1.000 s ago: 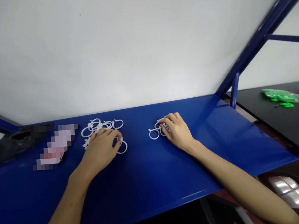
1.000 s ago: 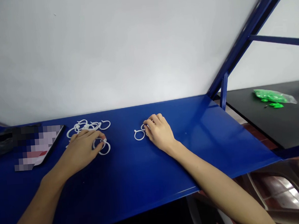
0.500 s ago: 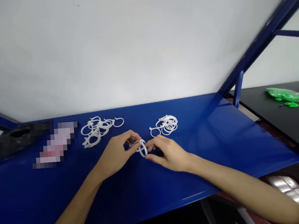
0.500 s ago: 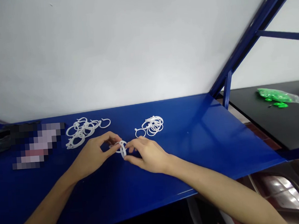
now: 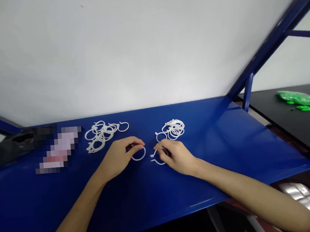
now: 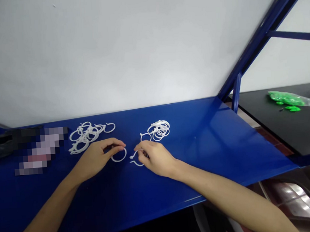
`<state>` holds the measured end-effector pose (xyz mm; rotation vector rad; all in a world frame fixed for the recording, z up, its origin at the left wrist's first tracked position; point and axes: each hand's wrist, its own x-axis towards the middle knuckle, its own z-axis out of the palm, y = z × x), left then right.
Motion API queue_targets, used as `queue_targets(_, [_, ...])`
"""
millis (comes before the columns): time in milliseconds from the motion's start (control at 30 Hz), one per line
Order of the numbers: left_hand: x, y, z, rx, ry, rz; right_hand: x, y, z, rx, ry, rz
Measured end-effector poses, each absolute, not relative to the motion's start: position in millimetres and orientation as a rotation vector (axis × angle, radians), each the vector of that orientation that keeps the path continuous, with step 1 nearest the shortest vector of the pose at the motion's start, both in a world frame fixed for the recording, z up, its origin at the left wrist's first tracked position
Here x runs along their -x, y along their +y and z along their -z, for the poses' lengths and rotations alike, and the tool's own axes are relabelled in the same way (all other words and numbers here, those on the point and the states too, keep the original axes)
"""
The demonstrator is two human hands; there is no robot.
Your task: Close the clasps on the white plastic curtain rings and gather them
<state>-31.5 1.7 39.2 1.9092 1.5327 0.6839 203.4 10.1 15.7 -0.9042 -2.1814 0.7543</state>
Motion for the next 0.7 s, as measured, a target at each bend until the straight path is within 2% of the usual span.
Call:
queue_targets(200, [33, 6, -25, -2.308, 1.644, -0.848, -203, 9, -16, 0.922, -2.142, -0.733])
queue_targets(267, [27, 2, -28, -2.273, 1.583, -0.903, -203, 9, -16, 0.990, -2.107, -0.686])
queue_targets(500, [2, -11, -35, -1.984, 1.466, -0.778, -205, 11, -17, 1.032, -1.952, -0.603])
queue_targets(700, [-3, -12, -25, -1.913, 1.536, -0.973, -205, 10, -18, 0.852, -1.996, -0.696])
